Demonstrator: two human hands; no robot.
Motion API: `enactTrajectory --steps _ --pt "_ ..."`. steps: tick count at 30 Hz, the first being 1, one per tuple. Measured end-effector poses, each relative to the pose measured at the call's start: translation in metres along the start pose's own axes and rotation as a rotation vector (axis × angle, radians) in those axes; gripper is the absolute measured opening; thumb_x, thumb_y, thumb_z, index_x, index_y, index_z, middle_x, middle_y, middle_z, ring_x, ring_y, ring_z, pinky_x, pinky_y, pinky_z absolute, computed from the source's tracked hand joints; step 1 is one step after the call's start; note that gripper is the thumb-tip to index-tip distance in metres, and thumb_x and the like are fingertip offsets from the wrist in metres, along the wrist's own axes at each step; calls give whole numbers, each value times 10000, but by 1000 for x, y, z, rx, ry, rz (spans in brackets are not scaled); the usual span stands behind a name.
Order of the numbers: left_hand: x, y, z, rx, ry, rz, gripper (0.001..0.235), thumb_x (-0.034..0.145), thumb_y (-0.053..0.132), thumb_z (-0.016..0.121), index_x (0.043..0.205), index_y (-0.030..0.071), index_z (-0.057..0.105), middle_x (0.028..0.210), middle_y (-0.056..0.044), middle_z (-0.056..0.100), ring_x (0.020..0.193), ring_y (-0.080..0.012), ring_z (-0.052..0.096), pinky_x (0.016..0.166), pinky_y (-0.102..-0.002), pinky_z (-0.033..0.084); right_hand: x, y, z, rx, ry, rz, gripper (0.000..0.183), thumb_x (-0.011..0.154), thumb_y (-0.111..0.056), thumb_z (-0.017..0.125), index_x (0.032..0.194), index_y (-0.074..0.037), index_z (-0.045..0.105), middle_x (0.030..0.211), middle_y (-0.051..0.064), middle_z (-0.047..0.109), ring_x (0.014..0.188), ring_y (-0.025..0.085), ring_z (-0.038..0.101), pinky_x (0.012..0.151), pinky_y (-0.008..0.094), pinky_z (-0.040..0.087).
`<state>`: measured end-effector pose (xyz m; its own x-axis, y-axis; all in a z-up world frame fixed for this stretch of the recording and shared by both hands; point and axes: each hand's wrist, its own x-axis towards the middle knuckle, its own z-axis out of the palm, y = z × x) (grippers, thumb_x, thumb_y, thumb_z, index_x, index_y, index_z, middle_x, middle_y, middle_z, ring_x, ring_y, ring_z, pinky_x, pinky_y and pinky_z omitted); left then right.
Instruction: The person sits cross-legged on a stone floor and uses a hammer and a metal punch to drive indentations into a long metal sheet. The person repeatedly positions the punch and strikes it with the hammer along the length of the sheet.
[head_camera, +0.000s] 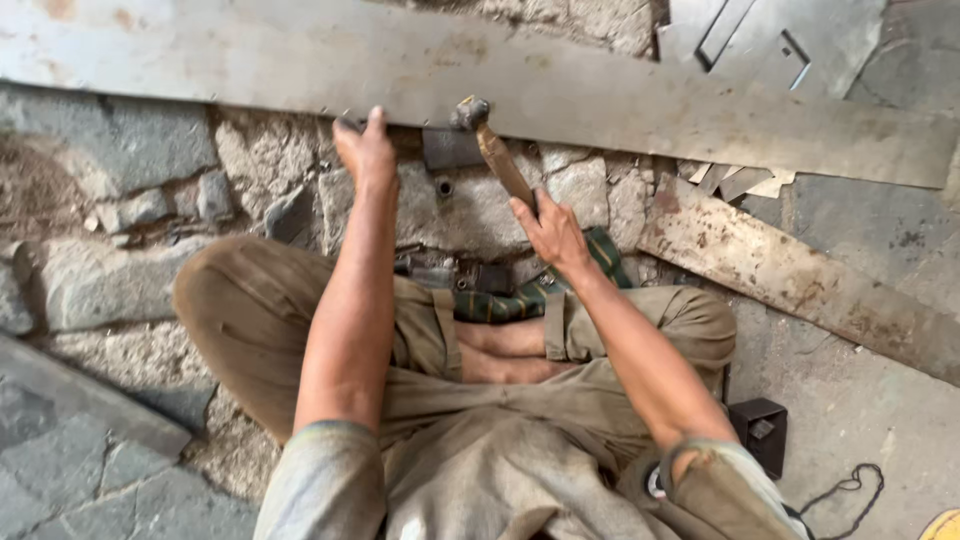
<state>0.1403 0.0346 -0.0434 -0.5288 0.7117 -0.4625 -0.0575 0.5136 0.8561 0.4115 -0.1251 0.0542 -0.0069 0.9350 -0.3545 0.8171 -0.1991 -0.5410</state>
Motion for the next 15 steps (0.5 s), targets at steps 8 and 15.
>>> enactTrajectory --steps 8,15 --pt "3 7 -13 38 -12 -130 677 924 204 718 1453 -55 384 1467 -262 483 1311 -351 551 1107 -484 471 1 3 2 37 1 -37 597 1051 -564 478 1102 27 550 564 112 594 464 260 642 422 389 550" --pt "19 5 -6 -82 18 -10 675 916 169 771 1397 -107 386 1391 -291 522 1223 -349 612 1052 -433 547 3 19 3 -27 109 -62 641 1099 -586 494 1114 52 553 616 120 581 513 275 620 436 414 522"
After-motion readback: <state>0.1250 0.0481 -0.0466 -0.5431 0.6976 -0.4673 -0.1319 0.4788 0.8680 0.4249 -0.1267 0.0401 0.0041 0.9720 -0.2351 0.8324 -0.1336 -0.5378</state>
